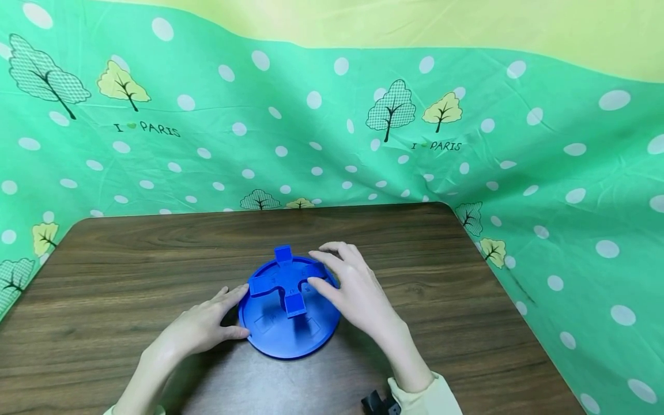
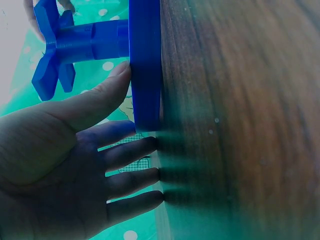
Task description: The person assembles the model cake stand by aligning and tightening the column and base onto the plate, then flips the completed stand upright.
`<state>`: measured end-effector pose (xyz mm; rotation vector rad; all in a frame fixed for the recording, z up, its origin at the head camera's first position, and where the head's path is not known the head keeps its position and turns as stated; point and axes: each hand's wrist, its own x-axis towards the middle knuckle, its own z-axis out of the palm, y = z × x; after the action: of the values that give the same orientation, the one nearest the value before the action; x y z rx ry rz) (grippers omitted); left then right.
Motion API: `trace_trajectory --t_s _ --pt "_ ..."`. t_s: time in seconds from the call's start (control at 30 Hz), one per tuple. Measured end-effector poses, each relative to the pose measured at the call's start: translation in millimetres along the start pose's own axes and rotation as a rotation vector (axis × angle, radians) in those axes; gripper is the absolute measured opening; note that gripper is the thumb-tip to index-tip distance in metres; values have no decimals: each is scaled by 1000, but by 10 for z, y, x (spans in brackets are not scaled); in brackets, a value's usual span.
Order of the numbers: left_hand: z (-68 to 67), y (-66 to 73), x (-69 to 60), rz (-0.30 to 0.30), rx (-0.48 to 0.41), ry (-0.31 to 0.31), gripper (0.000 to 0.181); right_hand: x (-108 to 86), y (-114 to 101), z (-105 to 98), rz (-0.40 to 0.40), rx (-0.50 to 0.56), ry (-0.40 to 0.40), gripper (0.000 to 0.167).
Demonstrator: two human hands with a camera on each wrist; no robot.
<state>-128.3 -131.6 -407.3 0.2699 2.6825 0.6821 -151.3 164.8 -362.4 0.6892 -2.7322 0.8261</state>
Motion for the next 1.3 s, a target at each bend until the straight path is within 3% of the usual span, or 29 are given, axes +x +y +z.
trace_trajectory --t_s 0.2,0.53,0.97,1.17,1.3 --pt "-1 0 3 1 14 2 88 -5 15 13 30 3 -91 45" --pt "-6 3 1 0 26 6 90 -14 -9 -1 0 34 -98 30" --pt "-11 -1 -11 6 28 12 90 -23 -83 -35 -34 106 -131 27" --pt "-11 -2 -6 9 30 14 89 -11 -49 -14 -53 49 -65 43" --pt "-12 1 -7 13 27 12 89 -9 -21 7 0 62 -145 60"
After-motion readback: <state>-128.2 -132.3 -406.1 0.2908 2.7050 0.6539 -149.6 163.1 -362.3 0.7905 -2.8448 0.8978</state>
